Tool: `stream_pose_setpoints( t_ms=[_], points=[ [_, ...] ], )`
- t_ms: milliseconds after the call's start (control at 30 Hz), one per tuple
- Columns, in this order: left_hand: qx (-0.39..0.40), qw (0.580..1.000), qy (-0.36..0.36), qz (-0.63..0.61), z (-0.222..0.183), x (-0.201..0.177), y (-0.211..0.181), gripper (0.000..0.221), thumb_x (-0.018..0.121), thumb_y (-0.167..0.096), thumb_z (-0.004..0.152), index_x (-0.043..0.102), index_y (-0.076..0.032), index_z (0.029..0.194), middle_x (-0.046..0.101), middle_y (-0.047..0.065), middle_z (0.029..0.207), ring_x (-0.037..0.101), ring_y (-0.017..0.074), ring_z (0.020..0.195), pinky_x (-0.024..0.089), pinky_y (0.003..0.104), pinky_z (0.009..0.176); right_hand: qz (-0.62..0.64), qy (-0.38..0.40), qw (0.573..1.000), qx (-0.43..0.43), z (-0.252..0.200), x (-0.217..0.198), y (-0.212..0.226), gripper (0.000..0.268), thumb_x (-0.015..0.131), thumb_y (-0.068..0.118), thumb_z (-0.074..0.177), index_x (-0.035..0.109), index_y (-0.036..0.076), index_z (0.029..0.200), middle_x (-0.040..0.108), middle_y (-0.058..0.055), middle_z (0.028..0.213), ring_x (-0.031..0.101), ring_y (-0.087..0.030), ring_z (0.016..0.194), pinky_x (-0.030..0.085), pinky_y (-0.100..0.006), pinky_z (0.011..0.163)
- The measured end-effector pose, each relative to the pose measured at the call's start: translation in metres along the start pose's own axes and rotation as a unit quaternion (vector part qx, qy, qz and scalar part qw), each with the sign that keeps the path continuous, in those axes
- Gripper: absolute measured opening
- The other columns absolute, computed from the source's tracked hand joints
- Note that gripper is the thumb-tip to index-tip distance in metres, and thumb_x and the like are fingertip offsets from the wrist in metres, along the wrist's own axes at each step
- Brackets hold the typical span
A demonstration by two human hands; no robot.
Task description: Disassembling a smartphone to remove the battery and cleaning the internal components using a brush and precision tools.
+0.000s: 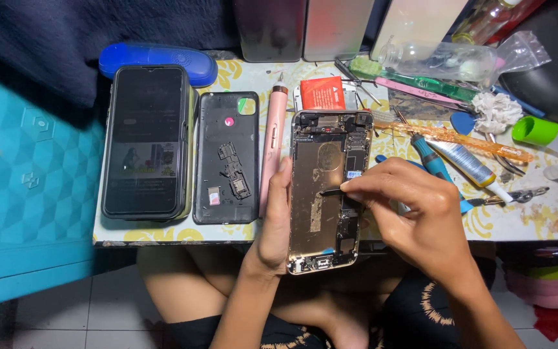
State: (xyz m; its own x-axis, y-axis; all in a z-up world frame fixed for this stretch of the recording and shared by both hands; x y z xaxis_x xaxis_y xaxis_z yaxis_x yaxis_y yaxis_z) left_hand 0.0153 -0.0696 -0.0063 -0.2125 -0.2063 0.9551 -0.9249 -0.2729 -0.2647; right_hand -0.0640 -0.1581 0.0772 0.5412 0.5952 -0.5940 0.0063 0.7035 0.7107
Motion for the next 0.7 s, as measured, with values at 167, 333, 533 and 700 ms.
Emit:
stream_pose_setpoints(
  t_ms=[167, 333, 533, 700],
  points=[
    [0.043, 0.998, -0.009, 0.05, 0.002, -0.003, -0.004, 0.056, 0.038, -0.047, 0.111, 0.061, 0.0, 0.132, 0.069, 0.017, 0.12, 0.064, 0.0271, 0.115, 0.047, 0.042, 0.109, 0.026, 0.006, 0.999, 0.027, 0.002, -0.002, -0.001, 0.012, 0.07, -0.003, 0.09, 0.076, 0.007, 0.094, 0.072, -0.006, 0.089, 0.067, -0.017, 0.081, 0.051, -0.027, 0.076],
    [0.016, 0.999, -0.024, 0.041, 0.002, 0.006, -0.005, 0.066, 0.032, -0.047, 0.11, 0.051, 0.005, 0.145, 0.059, 0.028, 0.139, 0.058, 0.0374, 0.129, 0.043, 0.051, 0.116, 0.057, -0.021, 0.99, 0.127, -0.012, -0.003, -0.02, 0.007, 0.064, 0.01, 0.098, 0.069, 0.005, 0.097, 0.071, -0.004, 0.095, 0.065, -0.015, 0.09, 0.049, -0.027, 0.086],
    [-0.013, 0.995, -0.062, 0.074, 0.002, -0.014, 0.0, 0.066, 0.038, -0.054, 0.108, 0.063, 0.0, 0.135, 0.072, 0.017, 0.12, 0.068, 0.0264, 0.112, 0.052, 0.04, 0.103, -0.019, -0.029, 0.999, 0.028, -0.008, -0.001, 0.007, 0.005, 0.064, 0.002, 0.097, 0.069, 0.003, 0.097, 0.069, -0.007, 0.093, 0.064, -0.019, 0.083, 0.048, -0.029, 0.076],
    [-0.031, 0.999, -0.034, 0.009, 0.001, -0.005, 0.004, 0.063, 0.041, -0.056, 0.108, 0.061, -0.003, 0.135, 0.071, 0.018, 0.117, 0.068, 0.0276, 0.107, 0.053, 0.041, 0.098, 0.001, -0.034, 0.999, -0.011, -0.005, 0.001, 0.01, 0.01, 0.064, -0.007, 0.095, 0.07, 0.001, 0.095, 0.066, -0.01, 0.087, 0.062, -0.022, 0.077, 0.047, -0.03, 0.073]
  ],
)
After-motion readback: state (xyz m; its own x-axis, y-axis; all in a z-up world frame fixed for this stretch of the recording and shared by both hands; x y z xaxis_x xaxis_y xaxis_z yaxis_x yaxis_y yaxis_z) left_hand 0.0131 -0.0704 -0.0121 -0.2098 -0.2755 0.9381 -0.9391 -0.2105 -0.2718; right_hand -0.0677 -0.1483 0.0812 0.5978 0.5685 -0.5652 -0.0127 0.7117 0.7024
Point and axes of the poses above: each hand's wrist, its own z-axis towards the middle knuckle, its own x-axis out of the palm, y = z × x, the point moved 7 cm from there along z, towards the middle knuckle
